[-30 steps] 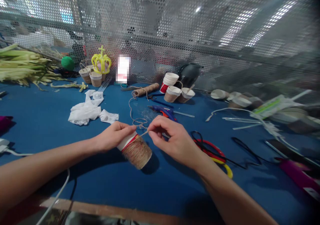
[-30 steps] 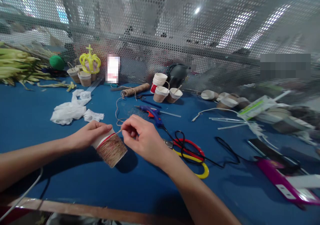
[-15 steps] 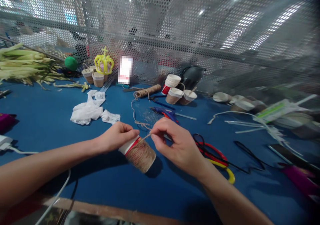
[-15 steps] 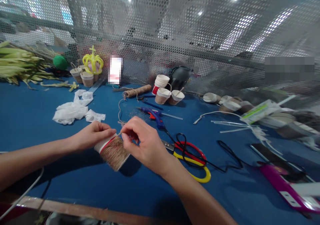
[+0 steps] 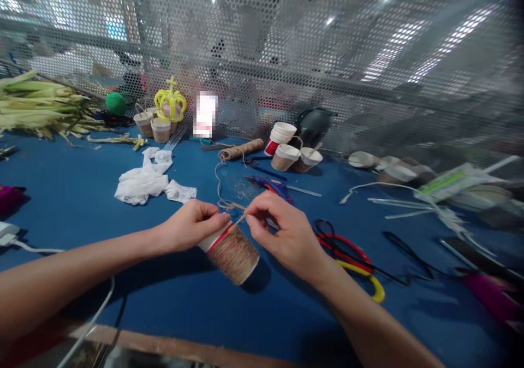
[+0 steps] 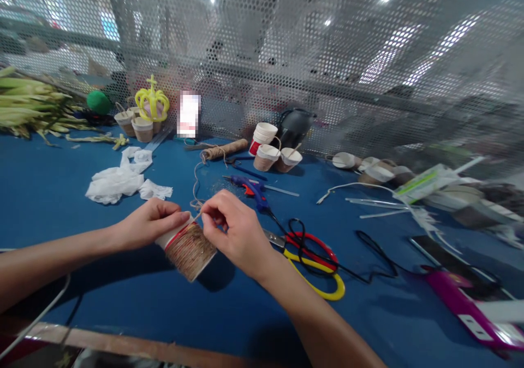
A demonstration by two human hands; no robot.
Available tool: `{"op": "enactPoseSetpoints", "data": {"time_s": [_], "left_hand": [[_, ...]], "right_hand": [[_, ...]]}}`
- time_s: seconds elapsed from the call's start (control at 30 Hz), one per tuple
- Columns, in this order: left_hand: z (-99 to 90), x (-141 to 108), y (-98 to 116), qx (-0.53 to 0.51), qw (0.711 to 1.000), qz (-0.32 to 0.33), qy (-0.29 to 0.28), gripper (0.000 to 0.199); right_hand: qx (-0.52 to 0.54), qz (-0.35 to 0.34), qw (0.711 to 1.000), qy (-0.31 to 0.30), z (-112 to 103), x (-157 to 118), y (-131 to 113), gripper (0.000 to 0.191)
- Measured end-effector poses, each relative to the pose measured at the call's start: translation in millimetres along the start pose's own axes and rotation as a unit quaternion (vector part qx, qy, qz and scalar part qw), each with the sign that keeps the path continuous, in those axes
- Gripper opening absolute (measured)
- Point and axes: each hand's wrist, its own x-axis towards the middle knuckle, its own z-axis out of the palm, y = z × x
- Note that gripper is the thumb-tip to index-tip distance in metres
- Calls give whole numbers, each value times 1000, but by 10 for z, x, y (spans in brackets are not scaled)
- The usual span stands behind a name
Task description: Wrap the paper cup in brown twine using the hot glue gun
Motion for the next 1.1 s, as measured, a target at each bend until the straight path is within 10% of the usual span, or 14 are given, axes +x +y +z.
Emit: {"op": "enactPoseSetpoints", "data": {"time_s": [1.1], "left_hand": [[-22, -115, 52, 73, 986, 145, 22, 35]], "right_hand": [[54, 27, 995, -80, -48, 33, 64, 9]]}}
